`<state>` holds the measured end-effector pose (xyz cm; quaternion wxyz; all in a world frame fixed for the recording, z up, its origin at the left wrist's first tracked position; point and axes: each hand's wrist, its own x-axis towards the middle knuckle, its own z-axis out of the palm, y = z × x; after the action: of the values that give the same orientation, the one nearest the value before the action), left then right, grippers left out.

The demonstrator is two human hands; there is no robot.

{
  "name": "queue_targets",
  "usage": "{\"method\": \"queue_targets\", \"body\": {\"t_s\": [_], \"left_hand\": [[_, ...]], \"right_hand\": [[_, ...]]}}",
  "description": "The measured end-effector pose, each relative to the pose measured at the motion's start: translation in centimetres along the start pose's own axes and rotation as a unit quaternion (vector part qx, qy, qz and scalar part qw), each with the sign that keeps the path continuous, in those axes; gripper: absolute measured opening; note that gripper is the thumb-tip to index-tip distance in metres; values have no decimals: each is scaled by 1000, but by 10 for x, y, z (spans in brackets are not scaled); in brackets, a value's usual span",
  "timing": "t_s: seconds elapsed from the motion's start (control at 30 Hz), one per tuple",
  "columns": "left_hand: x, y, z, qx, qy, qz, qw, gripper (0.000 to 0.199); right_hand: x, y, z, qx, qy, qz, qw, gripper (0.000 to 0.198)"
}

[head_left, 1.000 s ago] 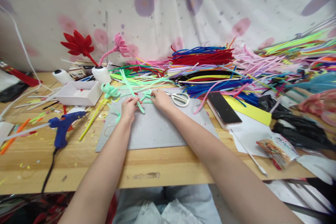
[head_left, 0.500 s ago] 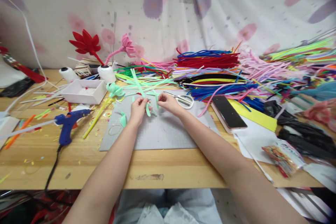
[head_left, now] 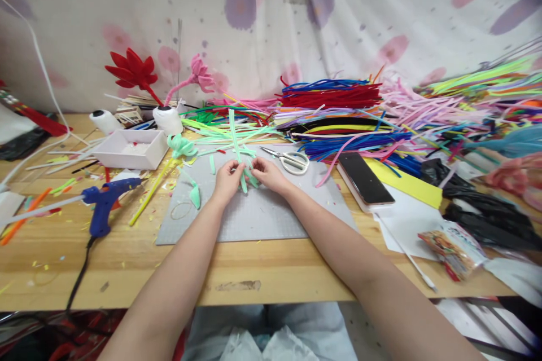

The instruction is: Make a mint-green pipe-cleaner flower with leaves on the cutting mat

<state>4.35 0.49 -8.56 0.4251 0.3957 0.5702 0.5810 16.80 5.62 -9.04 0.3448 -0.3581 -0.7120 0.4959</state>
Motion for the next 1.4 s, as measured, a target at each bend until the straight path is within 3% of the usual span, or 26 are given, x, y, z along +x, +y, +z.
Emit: {"method": "queue_targets", "body": {"t_s": [0.1,0.2,0.4,0.6,0.7,0.77,0.93,1.13,1.4], "left_hand": [[0,4,1,-10,15,-9,1000,21],[0,7,1,-49,30,-14,998,21],[1,6,1,-89,31,-5,996,22],[2,6,0,-67,27,-8,997,21],[3,6,-3,-1,14,-12,1000,23],[3,5,-6,96,12,10,995,26],[1,4,-14,306,44,106,945,27],[-3,9,-12,387,35,150,909,29],[-5,10,-11,396,35,139,907,30]], "right_hand": [[2,1,-3,63,43,13,997,11],[1,0,-4,112,24,25,993,16],[-6,-8,-1,34,-66,-15,997,24],[-5,-7,-4,37,-27,-6,999,26],[0,-4,-5,88,30,5,996,21],[3,-5,-8,98,63,14,993,18],[2,-14,-25,-10,79,-24,997,16],[0,-13,-33,-113,103,-46,987,15],[2,-11,-33,-112,115,-43,986,16]]}}
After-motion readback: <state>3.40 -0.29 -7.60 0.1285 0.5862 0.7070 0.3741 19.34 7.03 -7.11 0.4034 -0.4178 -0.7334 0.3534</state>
